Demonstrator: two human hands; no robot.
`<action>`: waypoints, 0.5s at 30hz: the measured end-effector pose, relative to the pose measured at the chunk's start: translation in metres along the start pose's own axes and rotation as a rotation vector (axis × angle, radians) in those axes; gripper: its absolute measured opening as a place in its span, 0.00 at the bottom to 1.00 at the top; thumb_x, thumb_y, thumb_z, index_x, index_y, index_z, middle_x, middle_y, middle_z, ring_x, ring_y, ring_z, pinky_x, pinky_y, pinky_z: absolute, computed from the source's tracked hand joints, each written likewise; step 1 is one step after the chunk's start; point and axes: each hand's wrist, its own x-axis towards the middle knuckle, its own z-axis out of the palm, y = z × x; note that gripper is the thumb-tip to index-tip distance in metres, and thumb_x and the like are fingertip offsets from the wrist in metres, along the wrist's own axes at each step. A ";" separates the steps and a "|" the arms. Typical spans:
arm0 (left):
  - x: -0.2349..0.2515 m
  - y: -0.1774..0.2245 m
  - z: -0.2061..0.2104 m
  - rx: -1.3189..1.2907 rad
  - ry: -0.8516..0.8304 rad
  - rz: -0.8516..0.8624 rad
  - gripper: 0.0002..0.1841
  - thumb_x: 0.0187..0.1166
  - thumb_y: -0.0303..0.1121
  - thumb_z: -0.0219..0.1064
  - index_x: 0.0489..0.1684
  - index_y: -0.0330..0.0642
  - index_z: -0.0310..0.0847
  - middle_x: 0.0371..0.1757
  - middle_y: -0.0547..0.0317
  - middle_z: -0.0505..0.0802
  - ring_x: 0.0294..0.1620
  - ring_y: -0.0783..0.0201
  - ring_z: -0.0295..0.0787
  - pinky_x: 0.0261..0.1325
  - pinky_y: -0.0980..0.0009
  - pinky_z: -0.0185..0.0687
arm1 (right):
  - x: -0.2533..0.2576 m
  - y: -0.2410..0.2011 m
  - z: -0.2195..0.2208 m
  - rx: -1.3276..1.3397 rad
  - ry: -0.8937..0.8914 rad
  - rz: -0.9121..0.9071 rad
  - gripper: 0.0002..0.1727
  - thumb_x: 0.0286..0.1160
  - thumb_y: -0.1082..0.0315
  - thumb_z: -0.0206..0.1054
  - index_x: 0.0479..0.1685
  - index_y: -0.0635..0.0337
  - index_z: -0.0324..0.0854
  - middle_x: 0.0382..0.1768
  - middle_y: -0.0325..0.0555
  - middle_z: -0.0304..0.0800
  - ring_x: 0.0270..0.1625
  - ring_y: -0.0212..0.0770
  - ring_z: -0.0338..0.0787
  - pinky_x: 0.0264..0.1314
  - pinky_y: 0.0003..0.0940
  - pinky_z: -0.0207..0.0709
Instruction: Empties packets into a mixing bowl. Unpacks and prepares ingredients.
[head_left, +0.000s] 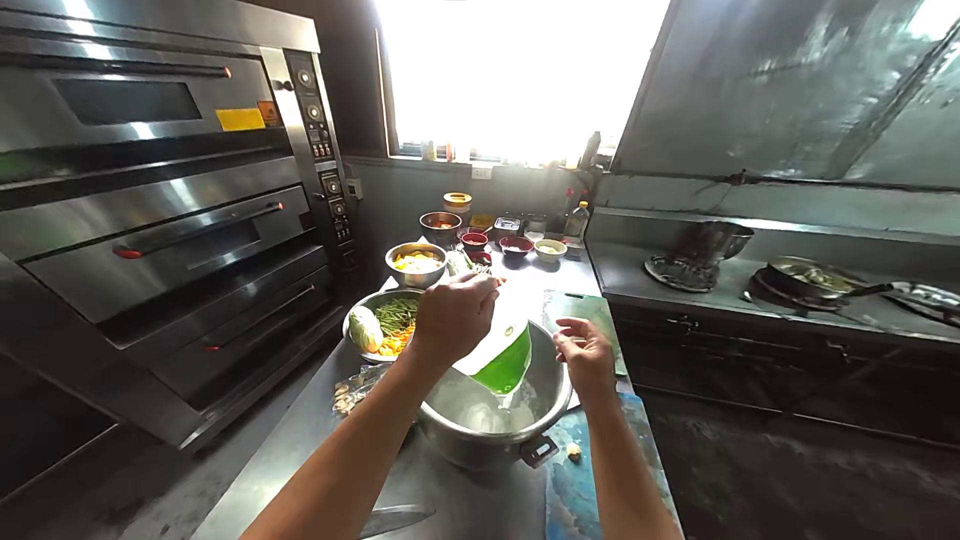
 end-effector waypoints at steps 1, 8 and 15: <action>-0.004 -0.005 0.004 -0.011 -0.018 -0.014 0.10 0.84 0.35 0.65 0.43 0.45 0.93 0.42 0.56 0.96 0.43 0.55 0.95 0.46 0.49 0.90 | -0.001 0.010 0.001 -0.042 -0.048 0.049 0.20 0.75 0.68 0.70 0.67 0.53 0.83 0.59 0.52 0.89 0.42 0.49 0.93 0.42 0.53 0.88; -0.013 -0.028 -0.002 -0.012 0.030 -0.035 0.09 0.84 0.35 0.67 0.42 0.45 0.94 0.41 0.56 0.97 0.44 0.56 0.95 0.50 0.51 0.90 | 0.023 0.041 0.019 0.032 -0.289 0.193 0.30 0.77 0.65 0.71 0.81 0.52 0.73 0.71 0.54 0.83 0.62 0.55 0.87 0.55 0.58 0.83; -0.032 -0.064 0.001 0.001 0.188 -0.096 0.08 0.83 0.34 0.69 0.44 0.44 0.95 0.42 0.56 0.97 0.43 0.57 0.96 0.50 0.53 0.91 | 0.038 0.046 0.051 0.154 -0.790 0.268 0.36 0.81 0.58 0.69 0.89 0.40 0.63 0.64 0.50 0.87 0.62 0.48 0.86 0.62 0.51 0.80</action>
